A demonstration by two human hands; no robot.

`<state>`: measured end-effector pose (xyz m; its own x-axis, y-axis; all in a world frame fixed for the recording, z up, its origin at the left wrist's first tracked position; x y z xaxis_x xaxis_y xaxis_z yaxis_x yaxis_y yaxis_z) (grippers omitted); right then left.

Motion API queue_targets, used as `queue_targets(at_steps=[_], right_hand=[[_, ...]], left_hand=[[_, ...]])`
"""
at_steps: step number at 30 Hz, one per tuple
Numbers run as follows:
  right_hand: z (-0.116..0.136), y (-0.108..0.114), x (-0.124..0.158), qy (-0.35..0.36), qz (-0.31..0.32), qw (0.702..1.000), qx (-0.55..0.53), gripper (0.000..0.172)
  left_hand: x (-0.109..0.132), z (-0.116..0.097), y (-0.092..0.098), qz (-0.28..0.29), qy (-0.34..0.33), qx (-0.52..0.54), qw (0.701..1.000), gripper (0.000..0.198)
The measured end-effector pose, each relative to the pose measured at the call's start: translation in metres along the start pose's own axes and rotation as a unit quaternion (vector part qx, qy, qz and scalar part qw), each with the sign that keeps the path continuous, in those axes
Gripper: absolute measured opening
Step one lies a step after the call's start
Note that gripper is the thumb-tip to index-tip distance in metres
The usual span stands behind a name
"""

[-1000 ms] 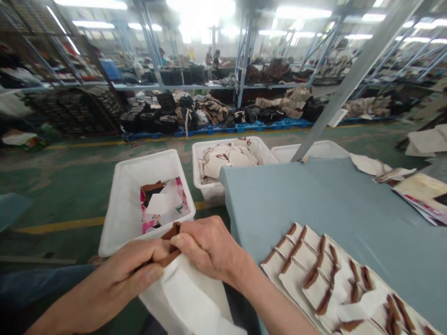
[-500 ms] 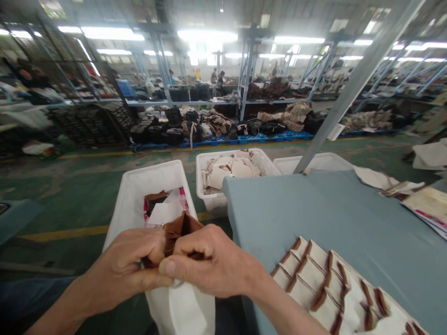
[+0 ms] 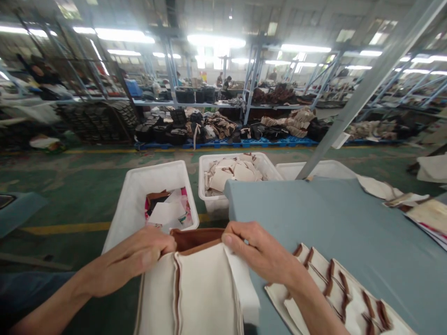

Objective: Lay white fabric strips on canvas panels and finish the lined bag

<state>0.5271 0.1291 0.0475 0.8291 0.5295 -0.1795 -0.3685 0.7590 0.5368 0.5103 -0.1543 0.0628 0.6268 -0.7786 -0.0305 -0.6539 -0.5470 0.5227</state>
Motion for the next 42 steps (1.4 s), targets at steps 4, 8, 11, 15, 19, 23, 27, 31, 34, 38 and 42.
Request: queue_targets(at_steps=[4, 8, 11, 15, 19, 23, 27, 31, 34, 38, 42], right_hand=[[-0.005, -0.003, 0.005, -0.009, 0.010, 1.000, -0.001, 0.052], [0.010, -0.006, 0.004, 0.017, -0.009, 0.998, 0.054, 0.043], [0.029, -0.013, 0.001, 0.091, -0.053, 0.990, 0.091, 0.044], [0.049, -0.026, -0.005, 0.189, -0.126, 0.970, 0.092, 0.053], [0.047, -0.036, -0.008, 0.199, -0.141, 0.968, 0.064, 0.046], [0.033, -0.040, -0.004, 0.169, -0.123, 0.978, -0.018, 0.052], [0.022, -0.044, -0.001, 0.124, -0.091, 0.975, -0.161, 0.057], [0.017, -0.049, 0.004, 0.086, -0.068, 0.961, -0.255, 0.052], [0.021, -0.048, 0.009, 0.086, -0.081, 0.960, -0.253, 0.048], [0.028, -0.042, 0.013, 0.063, -0.098, 0.976, -0.182, 0.047], [0.032, -0.038, 0.013, 0.090, -0.130, 0.983, -0.088, 0.038]], left_hand=[[-0.009, -0.009, 0.004, 0.026, 0.029, 0.001, 0.999, 0.031], [-0.011, -0.011, 0.002, -0.003, 0.015, -0.007, 1.000, 0.011], [-0.013, -0.018, -0.001, -0.022, -0.016, -0.018, 0.999, 0.012], [-0.016, -0.034, -0.001, -0.024, -0.007, -0.059, 0.998, 0.014], [-0.007, -0.048, -0.003, -0.021, 0.035, -0.133, 0.990, 0.019], [-0.003, -0.046, -0.008, 0.018, 0.061, -0.128, 0.990, 0.024], [-0.016, -0.035, -0.012, 0.052, 0.005, -0.027, 0.998, 0.036], [-0.030, -0.022, -0.014, 0.092, -0.030, 0.077, 0.992, 0.055], [-0.033, -0.017, -0.015, 0.107, -0.038, 0.104, 0.988, 0.046], [-0.037, -0.017, -0.018, 0.089, -0.020, 0.109, 0.990, 0.024], [-0.041, -0.021, -0.023, 0.057, -0.019, 0.147, 0.987, 0.027]])
Point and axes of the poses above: each hand's wrist, its own x-axis away from the middle knuckle, its own y-axis out of the back of the hand, z = x × y, the point moved 1 cm from there along -x, towards the middle knuckle, and after that the axes turned 3 degrees about y, right-handed, at the moved point
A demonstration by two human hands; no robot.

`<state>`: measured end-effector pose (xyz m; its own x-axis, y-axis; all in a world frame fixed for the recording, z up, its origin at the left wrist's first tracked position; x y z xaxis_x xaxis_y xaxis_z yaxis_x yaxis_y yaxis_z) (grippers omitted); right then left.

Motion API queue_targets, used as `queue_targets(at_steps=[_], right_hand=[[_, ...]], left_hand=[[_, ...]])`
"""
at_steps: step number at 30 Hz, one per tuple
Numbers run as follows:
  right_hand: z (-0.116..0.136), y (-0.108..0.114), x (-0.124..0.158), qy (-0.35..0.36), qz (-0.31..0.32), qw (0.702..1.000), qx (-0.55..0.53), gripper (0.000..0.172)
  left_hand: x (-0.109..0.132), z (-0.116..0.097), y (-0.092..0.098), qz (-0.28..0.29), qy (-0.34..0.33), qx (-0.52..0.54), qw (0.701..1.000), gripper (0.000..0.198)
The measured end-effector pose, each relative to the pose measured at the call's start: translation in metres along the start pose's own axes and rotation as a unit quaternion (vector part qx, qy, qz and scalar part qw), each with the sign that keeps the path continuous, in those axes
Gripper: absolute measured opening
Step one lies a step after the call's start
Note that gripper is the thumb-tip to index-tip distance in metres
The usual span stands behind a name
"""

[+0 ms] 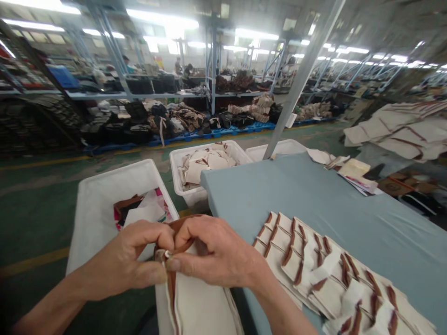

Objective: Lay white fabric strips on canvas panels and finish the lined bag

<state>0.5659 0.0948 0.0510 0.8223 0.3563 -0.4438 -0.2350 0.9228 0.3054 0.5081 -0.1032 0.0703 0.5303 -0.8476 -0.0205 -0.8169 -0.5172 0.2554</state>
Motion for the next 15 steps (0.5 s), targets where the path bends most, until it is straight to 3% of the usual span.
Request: queue_targets(at_steps=[6, 15], right_hand=[[-0.001, -0.001, -0.002, -0.001, 0.003, 0.999, 0.047, 0.029], [0.001, -0.009, -0.016, 0.041, 0.019, 0.996, 0.071, 0.015]], left_hand=[[0.010, 0.001, 0.002, -0.039, 0.004, -0.065, 0.997, 0.024], [0.027, 0.006, 0.009, -0.075, 0.004, -0.075, 0.994, 0.023]])
Point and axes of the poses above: each hand's wrist, its own x-axis away from the middle knuckle, its own y-axis out of the back of the hand, z = x × y, the point moved 1 cm from there along -x, towards the middle knuckle, and after that the axes turned 3 degrees about y, right-handed, at the moved point
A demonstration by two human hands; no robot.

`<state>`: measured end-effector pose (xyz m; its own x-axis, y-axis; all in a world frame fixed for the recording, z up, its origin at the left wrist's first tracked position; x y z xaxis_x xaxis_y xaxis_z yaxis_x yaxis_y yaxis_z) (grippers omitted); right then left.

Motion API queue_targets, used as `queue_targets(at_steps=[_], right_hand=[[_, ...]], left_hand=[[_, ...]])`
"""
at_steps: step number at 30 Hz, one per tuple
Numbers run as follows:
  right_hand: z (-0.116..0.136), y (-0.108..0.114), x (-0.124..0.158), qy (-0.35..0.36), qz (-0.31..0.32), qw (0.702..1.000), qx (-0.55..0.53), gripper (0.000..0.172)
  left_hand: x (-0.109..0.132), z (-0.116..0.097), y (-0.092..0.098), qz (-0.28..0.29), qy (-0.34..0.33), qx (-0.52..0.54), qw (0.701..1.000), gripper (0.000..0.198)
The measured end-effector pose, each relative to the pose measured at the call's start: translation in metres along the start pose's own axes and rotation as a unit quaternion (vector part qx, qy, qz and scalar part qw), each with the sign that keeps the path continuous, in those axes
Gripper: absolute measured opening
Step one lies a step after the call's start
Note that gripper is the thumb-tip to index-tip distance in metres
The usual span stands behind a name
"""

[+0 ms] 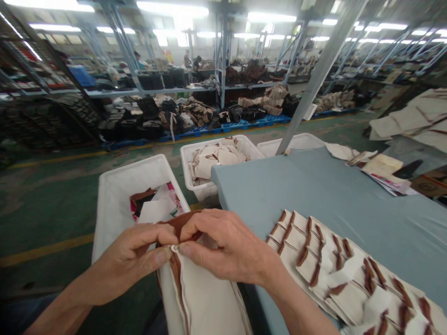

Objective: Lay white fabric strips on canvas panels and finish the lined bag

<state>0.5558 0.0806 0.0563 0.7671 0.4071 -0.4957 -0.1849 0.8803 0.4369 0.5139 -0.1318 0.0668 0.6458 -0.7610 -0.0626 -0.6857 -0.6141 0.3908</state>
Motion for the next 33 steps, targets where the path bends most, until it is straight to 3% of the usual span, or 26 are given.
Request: queue_targets(at_steps=[9, 14, 22, 29, 33], right_hand=[[0.002, -0.014, -0.021, 0.038, -0.002, 0.999, 0.029, 0.019], [-0.003, -0.014, -0.026, 0.006, 0.036, 0.999, 0.015, 0.016], [-0.020, -0.013, -0.020, -0.020, 0.086, 0.995, 0.042, 0.016], [-0.021, -0.005, -0.006, -0.018, 0.029, 0.999, -0.002, 0.011], [-0.013, -0.002, 0.005, -0.050, 0.004, 0.998, 0.048, 0.028]], left_hand=[[0.012, -0.006, 0.004, -0.092, 0.019, -0.080, 0.992, 0.025], [0.010, -0.008, 0.008, -0.066, 0.049, -0.140, 0.987, 0.029], [0.001, 0.012, 0.015, 0.022, 0.104, -0.175, 0.979, 0.026], [-0.013, 0.002, 0.000, -0.020, -0.001, -0.197, 0.980, 0.022], [-0.021, 0.005, -0.003, 0.023, -0.015, -0.151, 0.988, 0.029]])
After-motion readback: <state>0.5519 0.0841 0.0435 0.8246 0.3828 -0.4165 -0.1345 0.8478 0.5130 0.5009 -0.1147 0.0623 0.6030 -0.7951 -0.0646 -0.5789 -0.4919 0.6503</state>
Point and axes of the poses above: each hand's wrist, its own x-axis away from the middle knuckle, its own y-axis out of the back of the hand, z = x × y, the point moved 1 cm from there along -x, towards the middle knuckle, and after that the axes turned 3 degrees about y, right-handed, at the moved point
